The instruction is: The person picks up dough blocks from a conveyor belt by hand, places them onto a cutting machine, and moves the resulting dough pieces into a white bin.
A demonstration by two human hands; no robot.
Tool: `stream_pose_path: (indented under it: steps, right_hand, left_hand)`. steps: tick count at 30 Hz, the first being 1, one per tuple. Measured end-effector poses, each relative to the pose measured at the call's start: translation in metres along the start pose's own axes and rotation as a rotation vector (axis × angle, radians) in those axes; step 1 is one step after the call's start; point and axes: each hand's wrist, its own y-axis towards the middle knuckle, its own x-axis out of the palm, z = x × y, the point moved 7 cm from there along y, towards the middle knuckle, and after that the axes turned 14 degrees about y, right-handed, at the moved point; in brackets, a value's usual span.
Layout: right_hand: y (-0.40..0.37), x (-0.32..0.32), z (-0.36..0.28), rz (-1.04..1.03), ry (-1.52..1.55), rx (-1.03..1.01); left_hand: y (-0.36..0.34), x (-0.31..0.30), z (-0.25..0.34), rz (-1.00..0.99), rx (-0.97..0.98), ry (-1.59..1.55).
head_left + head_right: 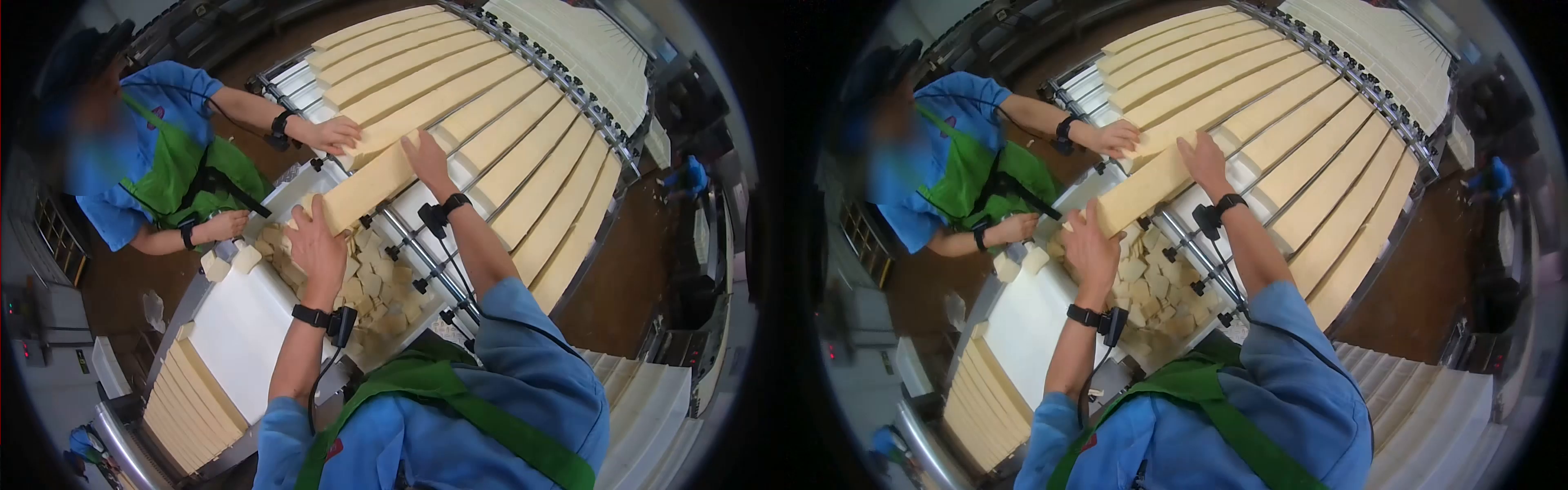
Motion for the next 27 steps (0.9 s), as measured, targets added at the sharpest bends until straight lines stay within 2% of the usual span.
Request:
stream_pose_path:
  steps: [2,5,8,11,14,16,19,23,27]
  right_hand:
    - [0.008,0.013,0.024,-0.123,-0.169,0.163]
    - [0.005,0.016,0.032,-0.247,-0.406,0.231]
    - [0.003,0.014,0.028,-0.21,-0.485,0.232]
    - [0.003,0.008,0.016,-0.282,-0.474,0.313]
    - [-0.005,0.009,0.012,0.049,-0.67,0.015]
    - [-0.017,0.007,-0.002,0.076,-0.651,-0.005]
    - [-0.041,0.009,-0.022,0.098,-0.55,-0.032]
    - [-0.07,0.019,-0.045,0.089,-0.352,-0.095]
    - [-0.093,0.037,-0.067,-0.042,0.14,-0.256]
  left_hand:
    - [0.015,0.002,0.011,-0.067,0.02,0.029]
    - [0.032,0.005,0.023,-0.13,0.06,0.069]
    - [0.039,0.005,0.028,-0.135,0.095,0.093]
    - [0.043,0.006,0.029,-0.162,0.102,0.084]
    - [0.045,0.012,0.033,-0.203,0.134,-0.017]
    - [0.044,0.021,0.044,-0.167,0.229,-0.165]
    - [0.045,0.026,0.061,-0.121,0.139,-0.385]
    - [0.039,0.037,0.048,-0.007,0.011,-0.417]
    - [0.035,0.048,0.031,-0.012,-0.066,-0.487]
